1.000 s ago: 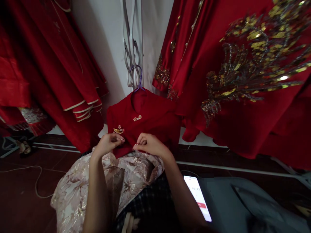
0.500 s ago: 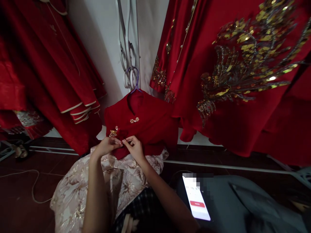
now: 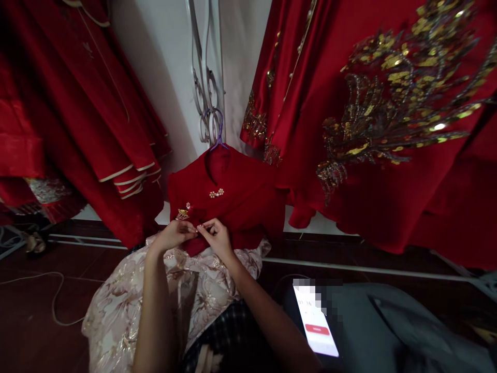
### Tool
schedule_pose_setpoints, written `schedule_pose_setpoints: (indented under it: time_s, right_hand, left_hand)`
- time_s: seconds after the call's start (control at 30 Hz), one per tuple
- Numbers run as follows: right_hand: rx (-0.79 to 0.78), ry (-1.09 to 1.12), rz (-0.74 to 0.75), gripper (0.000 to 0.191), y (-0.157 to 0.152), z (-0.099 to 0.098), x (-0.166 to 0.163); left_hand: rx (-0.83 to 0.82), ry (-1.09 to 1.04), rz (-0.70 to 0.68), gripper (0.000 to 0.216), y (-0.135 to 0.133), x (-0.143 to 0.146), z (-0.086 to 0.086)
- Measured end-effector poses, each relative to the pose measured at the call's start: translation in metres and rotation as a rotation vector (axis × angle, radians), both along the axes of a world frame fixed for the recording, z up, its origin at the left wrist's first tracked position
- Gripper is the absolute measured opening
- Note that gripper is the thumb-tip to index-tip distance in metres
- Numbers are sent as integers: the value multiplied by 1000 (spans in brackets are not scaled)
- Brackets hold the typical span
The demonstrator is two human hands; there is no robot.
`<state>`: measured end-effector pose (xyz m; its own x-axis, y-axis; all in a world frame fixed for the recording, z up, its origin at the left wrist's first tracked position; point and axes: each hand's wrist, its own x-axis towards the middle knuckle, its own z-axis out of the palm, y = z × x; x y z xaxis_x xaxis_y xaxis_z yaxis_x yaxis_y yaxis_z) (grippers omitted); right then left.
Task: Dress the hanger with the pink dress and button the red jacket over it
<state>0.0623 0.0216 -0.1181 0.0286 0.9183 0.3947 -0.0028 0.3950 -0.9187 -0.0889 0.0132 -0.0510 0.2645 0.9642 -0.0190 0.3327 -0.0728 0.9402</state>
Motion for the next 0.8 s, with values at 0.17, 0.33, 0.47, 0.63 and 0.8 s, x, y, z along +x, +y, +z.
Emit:
schedule_pose_setpoints:
  time_s: [0.17,0.33,0.47,0.63,0.8]
  right_hand:
    - [3,-8,-8,26,-2,2,1]
    - [8,-4,1,27,-2,3,2]
    - [4,-14,9,27,-3,4,2]
    - [16,-40,4,26,-3,3,2]
    - [22,-71,12,26,-2,1,2]
  left_hand:
    - [65,128,-18,22,-4,-1,5]
    - [88,134,-32,23,-1,-2,3]
    - [32,69,-17,18,3,-3,-2]
    - [-30,41,-3,16,3,-2,-4]
    - [-44,67,5,17,-1,-5,0]
